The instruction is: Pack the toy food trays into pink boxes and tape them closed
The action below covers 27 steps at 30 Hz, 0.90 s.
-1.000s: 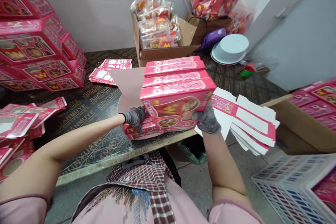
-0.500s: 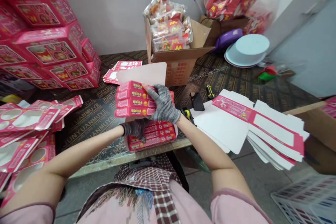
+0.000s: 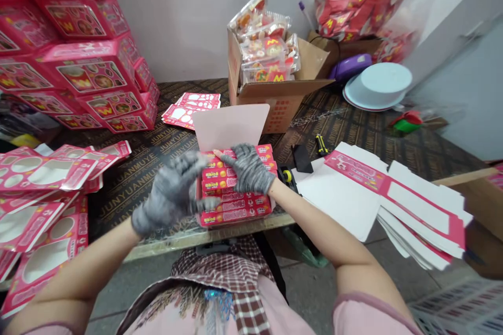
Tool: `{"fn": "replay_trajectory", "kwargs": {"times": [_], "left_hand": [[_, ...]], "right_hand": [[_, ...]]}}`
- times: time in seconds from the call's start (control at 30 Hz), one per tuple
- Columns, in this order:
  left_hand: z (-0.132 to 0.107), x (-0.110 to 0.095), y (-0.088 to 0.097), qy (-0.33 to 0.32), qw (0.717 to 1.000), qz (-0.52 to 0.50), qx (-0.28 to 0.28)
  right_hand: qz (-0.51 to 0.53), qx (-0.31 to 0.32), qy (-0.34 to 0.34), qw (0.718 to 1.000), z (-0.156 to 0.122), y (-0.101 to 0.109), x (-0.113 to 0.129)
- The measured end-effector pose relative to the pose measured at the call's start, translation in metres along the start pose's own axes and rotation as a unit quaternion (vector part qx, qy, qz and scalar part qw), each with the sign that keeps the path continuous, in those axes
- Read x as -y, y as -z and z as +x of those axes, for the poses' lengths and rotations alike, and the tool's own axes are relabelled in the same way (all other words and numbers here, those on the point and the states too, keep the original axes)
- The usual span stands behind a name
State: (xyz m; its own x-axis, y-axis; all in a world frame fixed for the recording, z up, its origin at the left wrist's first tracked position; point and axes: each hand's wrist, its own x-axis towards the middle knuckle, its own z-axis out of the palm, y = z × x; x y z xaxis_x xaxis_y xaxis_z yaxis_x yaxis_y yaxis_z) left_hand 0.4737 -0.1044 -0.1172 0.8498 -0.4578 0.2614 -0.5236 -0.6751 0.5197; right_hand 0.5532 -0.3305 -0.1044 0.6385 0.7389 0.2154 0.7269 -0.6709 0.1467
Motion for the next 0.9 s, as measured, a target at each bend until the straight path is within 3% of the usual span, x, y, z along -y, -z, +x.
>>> {"fn": "replay_trajectory", "kwargs": {"times": [0.07,0.17,0.27,0.37,0.43,0.53,0.57,0.6,0.67,0.73,0.77,0.83,0.9], "left_hand": [[0.026,0.007,0.013,0.0,0.997,0.08,-0.004],[0.054,0.018,0.012,0.001,0.981,0.192,0.04],[0.063,0.029,0.004,0.001,0.976,0.209,0.061],[0.064,0.042,-0.003,0.021,0.975,0.205,0.088],[0.06,0.049,-0.008,0.027,0.979,0.194,0.048],[0.055,0.052,-0.021,0.023,0.979,0.17,-0.106],[0.055,0.052,-0.028,0.022,0.979,0.159,-0.129],[0.058,0.051,-0.036,0.024,0.982,0.144,-0.121],[0.068,0.05,-0.052,0.042,0.993,0.1,-0.039],[0.077,0.053,-0.061,0.069,0.995,0.061,0.041],[0.079,0.056,-0.061,0.074,0.994,0.053,0.067],[0.07,0.064,-0.055,0.063,0.995,0.034,0.065],[0.047,0.071,-0.049,0.07,0.996,-0.03,-0.037]], "right_hand": [[-0.011,0.035,-0.005,0.999,0.01,0.006,0.0],[-0.017,0.082,0.004,0.996,0.02,0.014,0.003],[-0.004,0.092,0.021,0.996,0.028,0.007,0.005],[0.031,0.119,-0.008,0.992,0.034,-0.012,-0.006],[0.085,0.117,-0.011,0.989,0.032,-0.021,-0.021],[0.14,0.026,-0.033,0.989,0.02,-0.025,-0.045],[0.134,0.012,-0.056,0.989,0.017,-0.027,-0.049],[0.117,0.026,-0.08,0.99,0.015,-0.029,-0.05],[0.077,0.125,-0.115,0.982,0.016,-0.037,-0.044],[0.061,0.225,-0.116,0.966,0.016,-0.046,-0.035],[0.069,0.24,-0.105,0.963,0.013,-0.049,-0.032],[0.117,0.173,-0.077,0.975,-0.004,-0.051,-0.036],[0.202,-0.001,-0.078,0.976,-0.029,-0.056,-0.051]]}}
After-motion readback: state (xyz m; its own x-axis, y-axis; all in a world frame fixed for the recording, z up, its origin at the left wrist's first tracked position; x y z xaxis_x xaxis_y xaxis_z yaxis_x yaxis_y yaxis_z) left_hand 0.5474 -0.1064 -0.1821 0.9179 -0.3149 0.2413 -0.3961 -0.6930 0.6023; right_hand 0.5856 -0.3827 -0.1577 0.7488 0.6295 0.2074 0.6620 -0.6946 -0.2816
